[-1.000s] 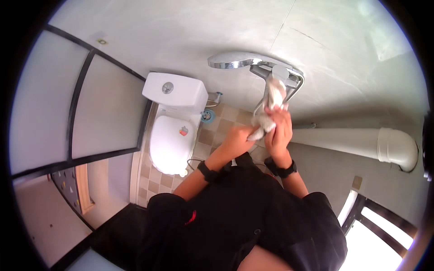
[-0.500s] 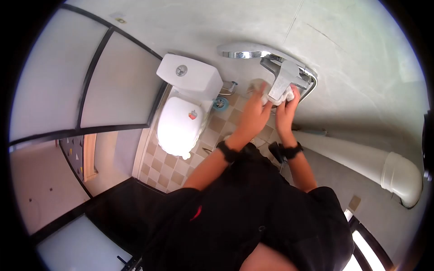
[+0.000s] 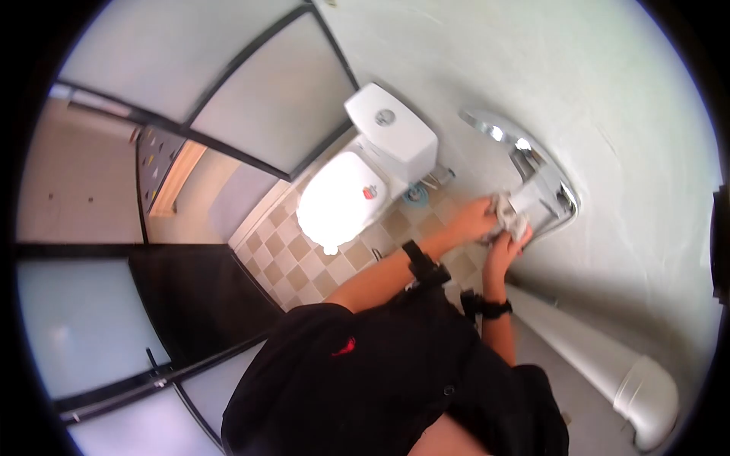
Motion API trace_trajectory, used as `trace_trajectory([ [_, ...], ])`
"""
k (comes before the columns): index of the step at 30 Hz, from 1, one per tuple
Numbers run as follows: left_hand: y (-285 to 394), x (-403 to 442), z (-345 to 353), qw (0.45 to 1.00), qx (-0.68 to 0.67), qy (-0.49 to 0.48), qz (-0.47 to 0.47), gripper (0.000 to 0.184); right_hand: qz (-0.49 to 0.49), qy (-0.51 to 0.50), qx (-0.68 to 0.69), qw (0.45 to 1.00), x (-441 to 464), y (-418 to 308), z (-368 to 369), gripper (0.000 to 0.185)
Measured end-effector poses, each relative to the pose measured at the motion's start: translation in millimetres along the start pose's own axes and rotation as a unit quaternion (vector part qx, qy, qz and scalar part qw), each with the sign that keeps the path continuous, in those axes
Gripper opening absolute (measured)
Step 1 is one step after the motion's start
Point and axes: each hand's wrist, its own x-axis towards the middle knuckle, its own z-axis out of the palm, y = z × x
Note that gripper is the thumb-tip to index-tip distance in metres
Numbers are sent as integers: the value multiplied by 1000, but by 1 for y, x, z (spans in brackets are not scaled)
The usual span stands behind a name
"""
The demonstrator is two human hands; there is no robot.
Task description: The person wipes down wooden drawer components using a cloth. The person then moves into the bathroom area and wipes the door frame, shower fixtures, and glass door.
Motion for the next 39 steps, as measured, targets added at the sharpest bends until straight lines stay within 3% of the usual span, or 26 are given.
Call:
trace_trajectory([
  [2, -28, 2, -2, 993, 69, 5, 97, 43, -78, -34, -40, 996, -10, 15, -5, 42],
  [4, -44, -21, -12, 980, 176, 31, 87, 46, -4, -121, -37, 992, -21, 24, -14, 39],
  [5, -55, -27, -25, 980, 198, 16, 29, 44, 34, -175, -61, 982, -23, 25, -15, 31],
  [6, -67, -34, -40, 976, 216, 0, -29, 42, 27, -192, -55, 979, -26, 28, -13, 31],
  [8, -84, -59, -60, 968, 200, 134, 71, 22, 4, -297, -124, 947, -30, 36, -4, 22],
  [10, -82, -87, -97, 958, 240, 157, 14, 21, -35, -338, -173, 924, -21, 41, 11, 22],
  [13, -98, -144, -152, 903, 330, 274, -5, 21, -16, -425, -211, 880, -17, 21, 51, 20],
  [15, -91, -184, -176, 881, 352, 315, -22, 21, -57, -458, -277, 842, -17, 1, 81, 19],
  [17, -96, -212, -195, 814, 495, 292, -83, 39, -105, -488, -341, 797, -24, -15, 117, 19],
  [18, -95, -222, -199, 813, 490, 305, -83, 39, -168, -507, -324, 781, -37, -23, 139, 19],
  [19, -90, -231, -202, 845, 443, 297, -39, 49, -228, -526, -303, 761, -52, -30, 160, 20],
  [20, -85, -242, -206, 872, 396, 289, 5, 60, -234, -537, -301, 753, -70, -39, 183, 20],
  [21, -69, -255, -208, 916, 261, 290, 89, 73, -248, -586, -306, 708, -92, -46, 205, 21],
  [22, -65, -264, -212, 913, 257, 305, 89, 73, -261, -633, -310, 660, -113, -50, 224, 22],
  [26, -69, -309, -246, 910, 202, 359, 36, 56, -331, -712, -262, 561, -188, -49, 286, 23],
  [28, -67, -338, -261, 871, 268, 402, -86, 47, -411, -703, -281, 507, -216, -48, 313, 19],
  [32, -97, -385, -283, 803, 312, 499, -96, 40, -450, -702, -275, 479, -258, -37, 348, 19],
  [34, -102, -401, -292, 751, 368, 522, -165, 36, -430, -713, -288, 472, -276, -30, 363, 21],
  [37, -105, -421, -302, 697, 377, 574, -205, 35, -485, -705, -296, 425, -297, -33, 379, 24],
  [39, -107, -432, -310, 678, 352, 610, -210, 36, -494, -710, -264, 427, -310, -27, 387, 24],
])
